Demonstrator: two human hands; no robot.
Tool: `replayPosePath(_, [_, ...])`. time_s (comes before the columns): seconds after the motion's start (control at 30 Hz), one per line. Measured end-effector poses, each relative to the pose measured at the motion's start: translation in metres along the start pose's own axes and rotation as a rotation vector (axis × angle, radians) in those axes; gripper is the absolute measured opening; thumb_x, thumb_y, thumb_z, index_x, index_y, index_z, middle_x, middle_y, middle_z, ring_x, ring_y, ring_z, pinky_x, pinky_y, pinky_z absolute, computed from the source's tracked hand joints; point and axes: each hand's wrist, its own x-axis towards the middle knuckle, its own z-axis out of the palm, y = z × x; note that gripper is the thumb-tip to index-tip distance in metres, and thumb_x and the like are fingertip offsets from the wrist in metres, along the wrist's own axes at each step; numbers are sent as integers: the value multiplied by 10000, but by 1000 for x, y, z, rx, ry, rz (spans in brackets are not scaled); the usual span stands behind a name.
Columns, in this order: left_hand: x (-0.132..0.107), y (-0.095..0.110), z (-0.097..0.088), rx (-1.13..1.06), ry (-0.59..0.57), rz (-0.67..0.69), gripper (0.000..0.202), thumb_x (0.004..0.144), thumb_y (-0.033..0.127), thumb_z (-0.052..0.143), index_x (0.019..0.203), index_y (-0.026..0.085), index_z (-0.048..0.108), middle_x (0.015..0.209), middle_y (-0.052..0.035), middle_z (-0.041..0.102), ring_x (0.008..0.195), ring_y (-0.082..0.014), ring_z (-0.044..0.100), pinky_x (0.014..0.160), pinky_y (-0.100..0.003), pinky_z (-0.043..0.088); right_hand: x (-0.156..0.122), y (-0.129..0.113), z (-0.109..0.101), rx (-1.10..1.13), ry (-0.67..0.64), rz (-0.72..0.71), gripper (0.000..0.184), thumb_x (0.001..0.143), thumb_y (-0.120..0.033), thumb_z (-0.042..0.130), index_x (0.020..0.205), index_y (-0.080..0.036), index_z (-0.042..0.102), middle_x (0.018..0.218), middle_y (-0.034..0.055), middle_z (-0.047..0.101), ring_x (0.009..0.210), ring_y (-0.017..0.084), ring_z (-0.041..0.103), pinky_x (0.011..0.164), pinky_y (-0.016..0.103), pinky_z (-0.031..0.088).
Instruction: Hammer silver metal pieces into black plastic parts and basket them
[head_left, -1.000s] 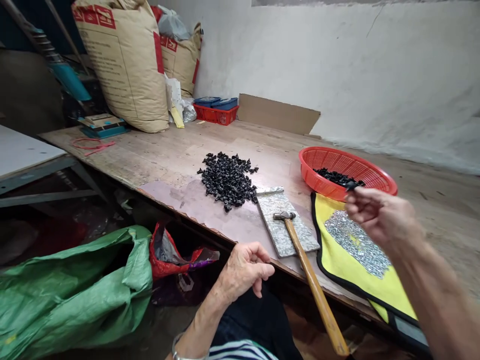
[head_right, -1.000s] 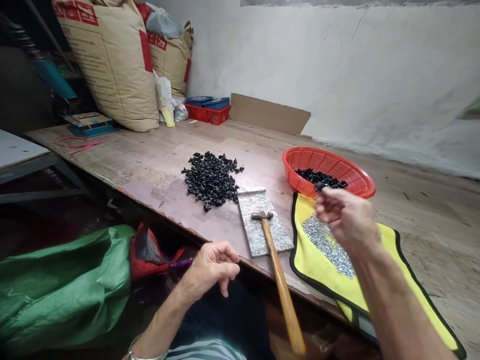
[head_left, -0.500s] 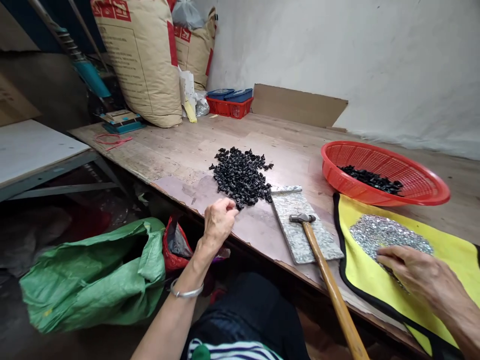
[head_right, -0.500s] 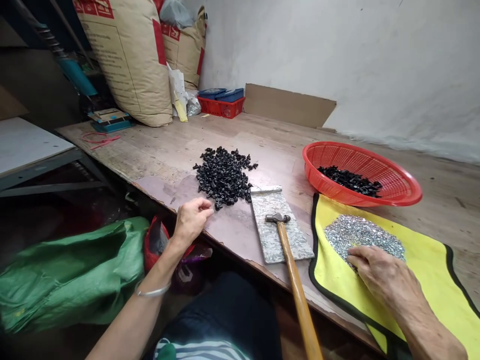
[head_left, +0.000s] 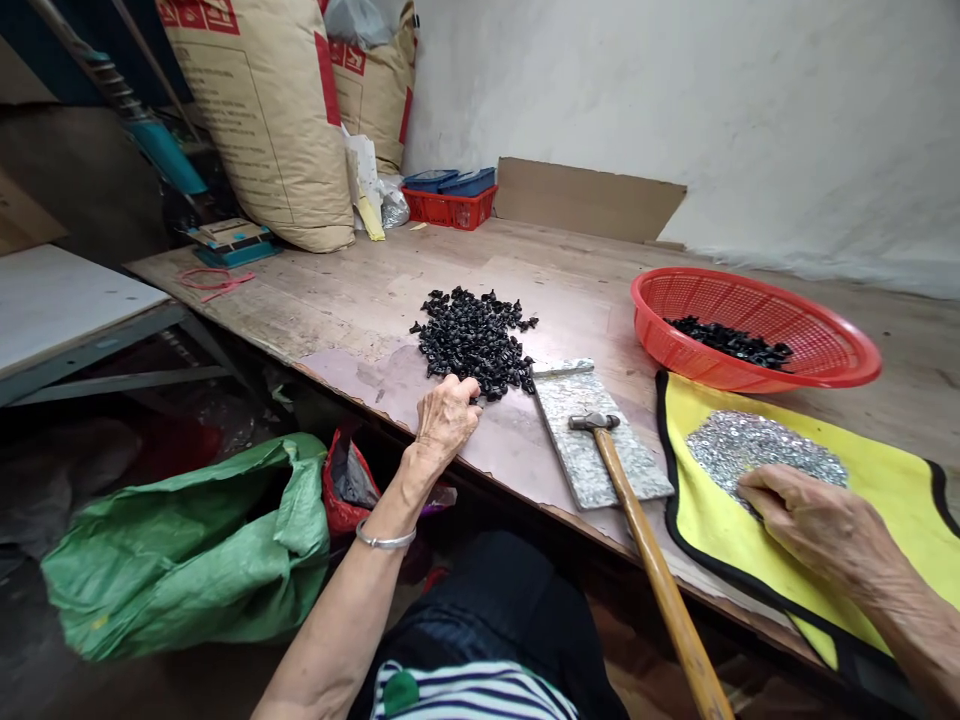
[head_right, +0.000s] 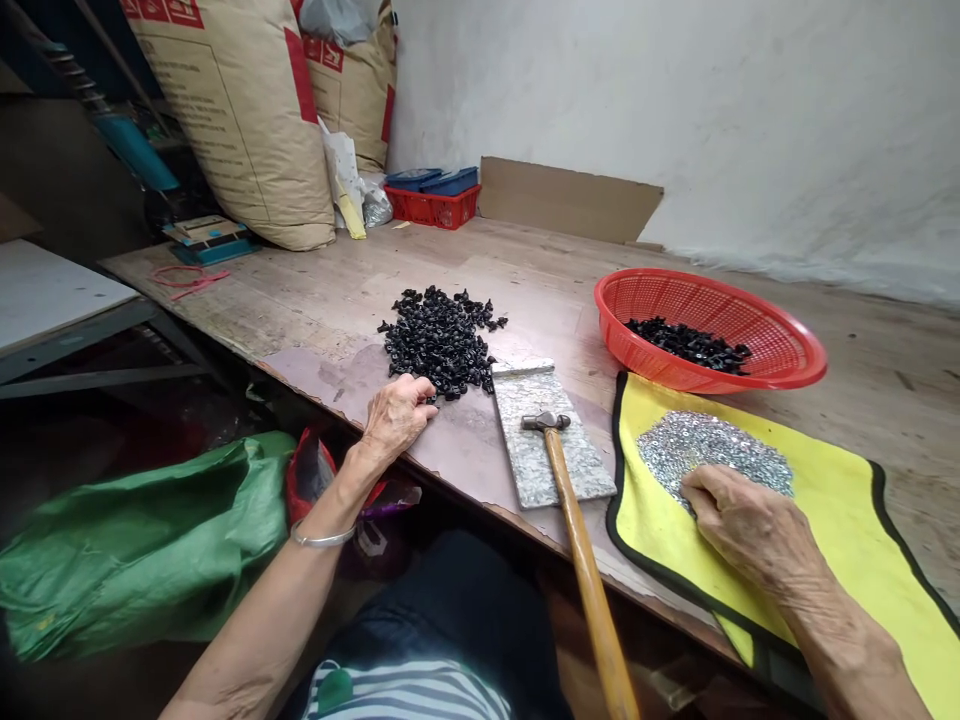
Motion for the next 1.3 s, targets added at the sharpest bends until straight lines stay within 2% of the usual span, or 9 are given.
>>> replayPosePath(0.1, [-7, 6, 2, 61, -17, 104, 208, 767, 118, 511, 866, 249, 640, 856, -49, 606, 827, -202, 556, 618, -276, 375, -1, 0, -1, -23, -101, -21, 194, 663, -372, 430, 631, -243, 572, 733, 47, 671, 639, 240, 591, 593, 340, 408])
replayPosePath(0.23, [-14, 15, 6, -41, 37, 144, 185, 767, 98, 500, 809, 217, 634, 829, -57, 618, 887, -212, 544, 706, -298, 412, 3, -7, -11, 58, -153, 111, 216, 609, -420, 463, 623, -246, 590, 722, 40, 671, 635, 238, 583, 617, 351, 415])
replayPosePath(0.33, [-16, 22, 7, -468, 96, 24, 125, 708, 114, 571, 787, 194, 625, 802, -28, 615, 797, -175, 581, 713, -292, 456, 4, -13, -18, 132, -168, 242, 190, 561, -412, 512, 584, -247, 604, 656, 41, 665, 623, 246, 586, 620, 358, 418])
replayPosePath(0.5, [-22, 41, 9, -1362, -90, -298, 206, 577, 158, 681, 754, 128, 578, 641, 16, 555, 514, -143, 596, 420, -244, 457, 3, -9, -23, 180, -187, 291, 130, 587, -354, 551, 563, -245, 618, 649, 54, 668, 631, 245, 586, 632, 353, 416])
replayPosePath(0.63, [-28, 54, 10, -1644, -101, -417, 313, 476, 161, 766, 705, 112, 558, 576, 31, 552, 481, -131, 589, 389, -211, 430, 2, -8, -26, 140, -130, 265, 125, 638, -353, 537, 621, -242, 591, 675, 58, 657, 616, 224, 567, 621, 342, 405])
replayPosePath(0.77, [-36, 66, 10, -1735, -204, -460, 302, 453, 147, 789, 664, 93, 579, 585, -8, 604, 488, -105, 576, 415, -186, 405, -8, -44, -41, 270, 19, 372, 101, 654, -327, 546, 662, -228, 566, 565, 25, 575, 519, 182, 511, 580, 326, 392])
replayPosePath(0.83, [-43, 74, 10, -1763, -249, -462, 295, 461, 142, 787, 685, 88, 604, 625, -30, 633, 507, -105, 577, 419, -185, 400, -16, -76, -48, 513, 48, 265, 127, 681, -348, 573, 690, -221, 578, 560, 5, 560, 510, 156, 494, 558, 299, 393])
replayPosePath(1.0, [-65, 92, 7, -1654, -223, -393, 258, 526, 161, 770, 751, 108, 654, 586, 6, 630, 393, -77, 510, 386, -197, 379, -25, -145, -47, 984, -200, -47, 130, 768, -331, 578, 763, -205, 609, 765, 22, 613, 701, 154, 550, 653, 273, 413])
replayPosePath(1.3, [-80, 100, -9, -1537, -226, -387, 196, 523, 130, 755, 697, 134, 664, 537, 28, 633, 455, -123, 593, 484, -232, 506, -22, -169, -29, 1159, -334, 97, 126, 669, -304, 665, 681, -182, 635, 647, -6, 583, 605, 120, 511, 581, 247, 413])
